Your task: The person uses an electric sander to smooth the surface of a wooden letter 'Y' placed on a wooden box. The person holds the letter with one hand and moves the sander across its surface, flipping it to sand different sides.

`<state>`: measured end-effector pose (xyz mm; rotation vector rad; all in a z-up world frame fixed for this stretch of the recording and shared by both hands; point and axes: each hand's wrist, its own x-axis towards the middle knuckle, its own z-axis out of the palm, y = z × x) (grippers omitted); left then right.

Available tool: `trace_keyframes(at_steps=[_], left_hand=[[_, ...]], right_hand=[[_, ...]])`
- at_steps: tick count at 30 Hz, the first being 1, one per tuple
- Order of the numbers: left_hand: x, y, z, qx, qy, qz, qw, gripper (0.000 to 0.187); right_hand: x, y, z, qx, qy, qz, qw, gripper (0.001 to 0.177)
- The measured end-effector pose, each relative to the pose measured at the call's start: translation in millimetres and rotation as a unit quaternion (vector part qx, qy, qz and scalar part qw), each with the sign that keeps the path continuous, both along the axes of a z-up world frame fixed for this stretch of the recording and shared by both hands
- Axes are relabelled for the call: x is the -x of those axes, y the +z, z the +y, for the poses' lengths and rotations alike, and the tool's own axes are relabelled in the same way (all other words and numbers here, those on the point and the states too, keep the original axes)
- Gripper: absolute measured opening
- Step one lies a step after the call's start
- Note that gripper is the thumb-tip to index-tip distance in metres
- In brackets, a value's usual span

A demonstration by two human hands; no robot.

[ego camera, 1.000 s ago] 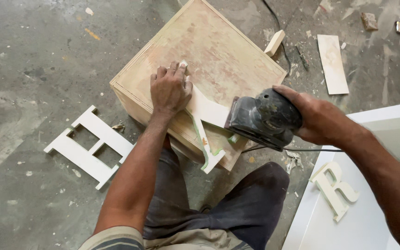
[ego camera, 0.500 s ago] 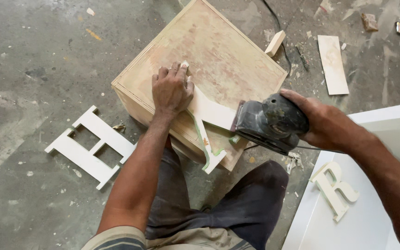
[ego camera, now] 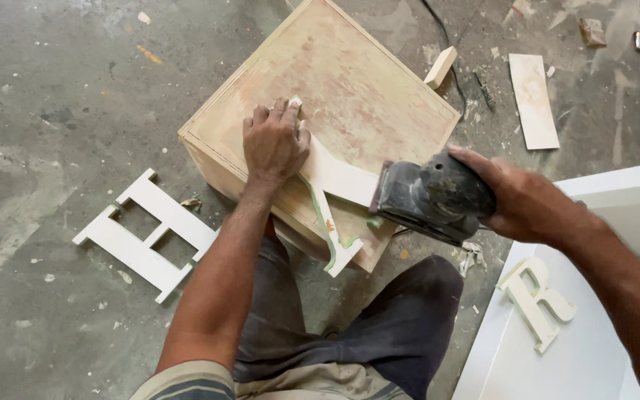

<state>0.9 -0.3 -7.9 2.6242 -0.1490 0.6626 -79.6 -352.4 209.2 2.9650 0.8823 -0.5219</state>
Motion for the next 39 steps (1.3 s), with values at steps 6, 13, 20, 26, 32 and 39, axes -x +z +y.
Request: trace_keyframes(at_steps=[6, 13, 20, 26, 32, 39], left_hand=[[0.7, 3.9, -3.5, -0.005, 0.019, -0.017, 1.000, 0.045], [-0.1, -1.7, -2.1, 0.002, -0.007, 0.006, 1.000, 0.041], [5.0, 5.7, -2.8, 0.006, 0.003, -0.004, 1.000, 0.044], [5.1, -0.1, -3.6, 0.003, 0.006, -0.003, 1.000, 0.044], [2.1, 2.6, -0.6, 0.007, 0.012, -0.011, 1.000, 0.045], [2.3, 2.0, 0.0, -0.001, 0.010, -0.025, 1.000, 0.040]], right_hand=[[19.3, 3.3, -19.5, -0.012, -0.065, -0.001, 0.998, 0.105], [-7.3, 5.7, 47.4, 0.024, -0.003, -0.006, 1.000, 0.104], [10.0, 4.9, 19.4, 0.054, -0.008, 0.017, 0.998, 0.103], [5.6, 7.2, 40.8, 0.018, -0.015, 0.015, 1.000, 0.101], [7.7, 9.5, 30.1, 0.053, -0.014, 0.025, 0.998, 0.103], [2.4, 12.5, 53.4, 0.001, -0.021, 0.007, 1.000, 0.095]])
